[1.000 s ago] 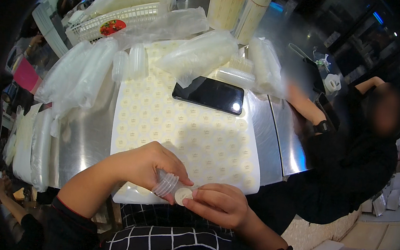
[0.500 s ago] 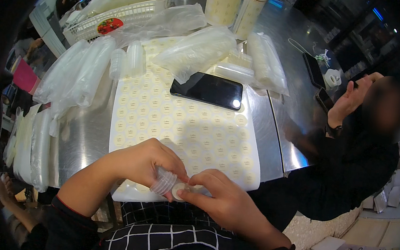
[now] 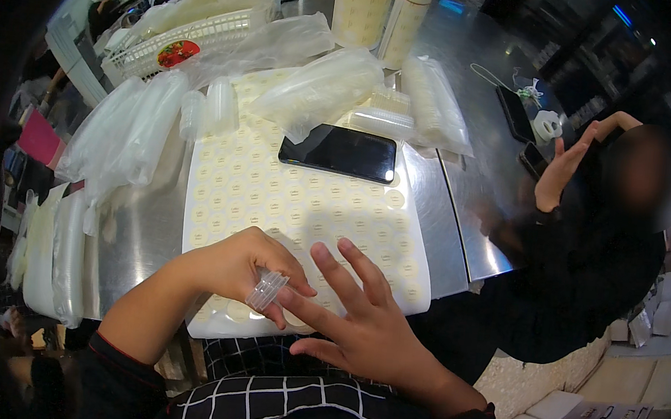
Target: The person repeatedly picks up small clear plastic containers and white circular inserts, then presses the inserts into the containers. The person handles the items one at a time and places the assembled units on the table.
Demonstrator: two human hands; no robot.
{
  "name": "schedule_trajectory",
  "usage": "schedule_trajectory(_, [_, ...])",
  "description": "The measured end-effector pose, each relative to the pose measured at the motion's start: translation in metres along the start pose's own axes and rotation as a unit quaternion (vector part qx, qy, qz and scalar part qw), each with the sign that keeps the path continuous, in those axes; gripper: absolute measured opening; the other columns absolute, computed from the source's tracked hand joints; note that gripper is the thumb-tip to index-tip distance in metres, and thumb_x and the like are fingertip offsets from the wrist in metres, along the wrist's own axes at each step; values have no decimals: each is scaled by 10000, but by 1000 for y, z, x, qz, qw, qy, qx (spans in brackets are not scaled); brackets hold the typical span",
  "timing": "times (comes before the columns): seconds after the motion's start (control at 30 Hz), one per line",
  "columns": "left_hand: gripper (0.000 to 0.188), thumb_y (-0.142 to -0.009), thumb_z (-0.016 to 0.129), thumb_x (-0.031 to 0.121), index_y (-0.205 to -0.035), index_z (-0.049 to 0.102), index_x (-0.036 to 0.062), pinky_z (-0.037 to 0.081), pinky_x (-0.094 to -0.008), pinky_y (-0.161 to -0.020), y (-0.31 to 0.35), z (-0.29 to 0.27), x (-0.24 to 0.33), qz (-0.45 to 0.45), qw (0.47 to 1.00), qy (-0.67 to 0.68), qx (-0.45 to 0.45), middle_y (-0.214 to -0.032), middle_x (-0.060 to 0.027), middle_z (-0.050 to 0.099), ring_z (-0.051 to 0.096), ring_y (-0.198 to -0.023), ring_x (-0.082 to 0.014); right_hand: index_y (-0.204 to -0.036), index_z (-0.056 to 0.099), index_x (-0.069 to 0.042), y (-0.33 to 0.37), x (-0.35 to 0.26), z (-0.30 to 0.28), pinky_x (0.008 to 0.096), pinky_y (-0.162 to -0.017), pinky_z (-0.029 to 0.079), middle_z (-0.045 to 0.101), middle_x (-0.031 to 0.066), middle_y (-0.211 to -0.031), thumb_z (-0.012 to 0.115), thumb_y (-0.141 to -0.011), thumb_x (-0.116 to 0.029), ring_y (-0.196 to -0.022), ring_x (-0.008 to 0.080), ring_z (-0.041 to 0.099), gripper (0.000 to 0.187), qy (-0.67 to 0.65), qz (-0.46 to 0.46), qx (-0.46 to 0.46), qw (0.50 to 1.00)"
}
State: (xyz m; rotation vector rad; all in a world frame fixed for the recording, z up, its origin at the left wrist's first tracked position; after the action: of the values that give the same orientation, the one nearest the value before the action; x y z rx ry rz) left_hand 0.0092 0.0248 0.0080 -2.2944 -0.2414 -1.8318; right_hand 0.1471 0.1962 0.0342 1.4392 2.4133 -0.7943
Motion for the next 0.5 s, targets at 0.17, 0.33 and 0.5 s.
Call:
schedule_trajectory(0.17, [481,-552,931,172,-979,748,49,533,-310,-716,0,0,1,2,1000,1,1,-878,-102,729,701,-809,-216,-1359,551,-295,8,5,16,489,-1095,352,297,135,-1538,764,-773,-456,-1400,391,281,644,20,-6,35,999])
schedule_trajectory(0.33, [498,-545,933,183,-988,746,52,529,-314,-719,0,1,2,20,1000,-12,3,-873,-105,726,699,-806,-223,-1331,568,-294,9,5,19,484,-1073,368,322,123,-1525,775,-776,-421,-1388,381,297,605,-28,-20,79,996])
schedule_trajectory(0.5, [469,-576,910,165,-1002,744,55,534,-292,-731,-1,-1,3,1,1000,-5,-2,-921,-83,732,698,-828,-187,-1277,602,-277,2,3,22,471,-1057,381,363,115,-1499,802,-763,-370,-1364,360,339,559,1,-8,50,999])
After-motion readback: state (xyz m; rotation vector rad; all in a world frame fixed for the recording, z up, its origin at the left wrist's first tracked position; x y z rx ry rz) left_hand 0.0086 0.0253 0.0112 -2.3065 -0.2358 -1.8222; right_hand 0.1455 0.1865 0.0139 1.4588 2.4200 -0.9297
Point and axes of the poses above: each hand's wrist, its own y-axis away from the middle knuckle, its own z-axis out of the palm, x = y × z, the point moved 2 cm from there along -y, towards the middle knuckle
